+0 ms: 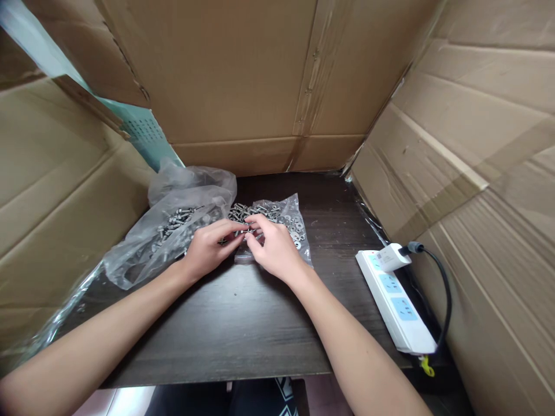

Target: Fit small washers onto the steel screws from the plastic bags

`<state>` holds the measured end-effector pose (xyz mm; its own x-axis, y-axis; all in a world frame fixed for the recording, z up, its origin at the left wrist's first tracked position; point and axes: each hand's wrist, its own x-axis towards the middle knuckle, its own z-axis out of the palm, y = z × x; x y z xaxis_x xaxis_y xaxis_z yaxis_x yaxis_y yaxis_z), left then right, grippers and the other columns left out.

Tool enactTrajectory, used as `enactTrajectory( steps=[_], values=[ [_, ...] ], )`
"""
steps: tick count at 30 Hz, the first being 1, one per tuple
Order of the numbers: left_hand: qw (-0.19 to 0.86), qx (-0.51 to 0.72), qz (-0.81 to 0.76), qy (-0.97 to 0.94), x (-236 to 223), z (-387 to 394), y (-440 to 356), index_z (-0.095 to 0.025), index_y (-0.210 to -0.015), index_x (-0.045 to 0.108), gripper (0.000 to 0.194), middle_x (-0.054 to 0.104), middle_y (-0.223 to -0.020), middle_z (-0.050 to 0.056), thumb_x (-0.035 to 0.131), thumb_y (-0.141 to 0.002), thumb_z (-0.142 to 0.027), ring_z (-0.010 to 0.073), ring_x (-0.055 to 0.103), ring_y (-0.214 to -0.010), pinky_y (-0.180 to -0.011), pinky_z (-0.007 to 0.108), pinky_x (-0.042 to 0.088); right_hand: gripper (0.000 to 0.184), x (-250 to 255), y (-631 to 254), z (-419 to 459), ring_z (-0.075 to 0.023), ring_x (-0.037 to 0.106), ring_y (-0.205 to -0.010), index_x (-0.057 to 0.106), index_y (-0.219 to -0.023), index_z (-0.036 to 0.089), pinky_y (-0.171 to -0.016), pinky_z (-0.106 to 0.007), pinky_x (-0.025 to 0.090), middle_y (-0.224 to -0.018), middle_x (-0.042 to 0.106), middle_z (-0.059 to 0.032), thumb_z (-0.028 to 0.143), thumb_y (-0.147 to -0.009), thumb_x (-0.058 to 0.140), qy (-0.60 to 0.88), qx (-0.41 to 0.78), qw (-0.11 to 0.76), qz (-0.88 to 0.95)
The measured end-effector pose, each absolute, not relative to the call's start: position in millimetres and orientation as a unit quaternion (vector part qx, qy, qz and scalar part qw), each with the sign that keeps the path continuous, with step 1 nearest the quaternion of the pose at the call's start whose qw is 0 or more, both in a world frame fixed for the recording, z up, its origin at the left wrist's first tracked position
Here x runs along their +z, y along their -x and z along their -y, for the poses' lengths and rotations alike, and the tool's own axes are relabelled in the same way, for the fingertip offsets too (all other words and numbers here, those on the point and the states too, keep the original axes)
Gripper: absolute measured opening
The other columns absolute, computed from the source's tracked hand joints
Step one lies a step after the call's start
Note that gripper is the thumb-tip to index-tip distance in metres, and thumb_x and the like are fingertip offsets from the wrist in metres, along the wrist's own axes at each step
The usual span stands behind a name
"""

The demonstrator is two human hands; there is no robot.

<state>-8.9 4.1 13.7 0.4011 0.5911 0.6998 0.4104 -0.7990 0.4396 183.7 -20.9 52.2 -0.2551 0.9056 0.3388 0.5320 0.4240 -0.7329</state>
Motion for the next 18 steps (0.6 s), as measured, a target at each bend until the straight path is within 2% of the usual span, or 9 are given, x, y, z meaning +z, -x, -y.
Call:
enactTrajectory(
  steps=[6,18],
  values=[
    [0.086,0.442,-0.342,-0.825,15.7,-2.1,8.9,-0.018,-0.107,0.073,0.012,0.077,-0.093,0.002,0.066,-0.099,-0.022,0.0125,0.070,-0.070,-0.067,0.024,0.053,0.024,51.2,-183.8,20.2,-0.0203,0.078,-0.093,0.067,-0.115,0.019,-0.086,-0.035,0.063,-0.102,0.080,-0.0078,0.018,-0.092,0.062,0.467,0.247,0.396,0.751],
    [0.102,0.450,-0.309,-0.832,11.9,-5.4,9.7,-0.017,-0.108,0.073,0.013,0.077,-0.098,0.006,0.064,-0.100,-0.021,0.0149,0.072,-0.080,-0.070,0.024,0.055,0.025,50.9,-183.8,19.9,-0.0200,0.077,-0.090,0.067,-0.116,0.020,-0.084,-0.035,0.062,-0.099,0.080,-0.0068,0.018,-0.091,0.062,0.473,0.248,0.388,0.752]
  ],
)
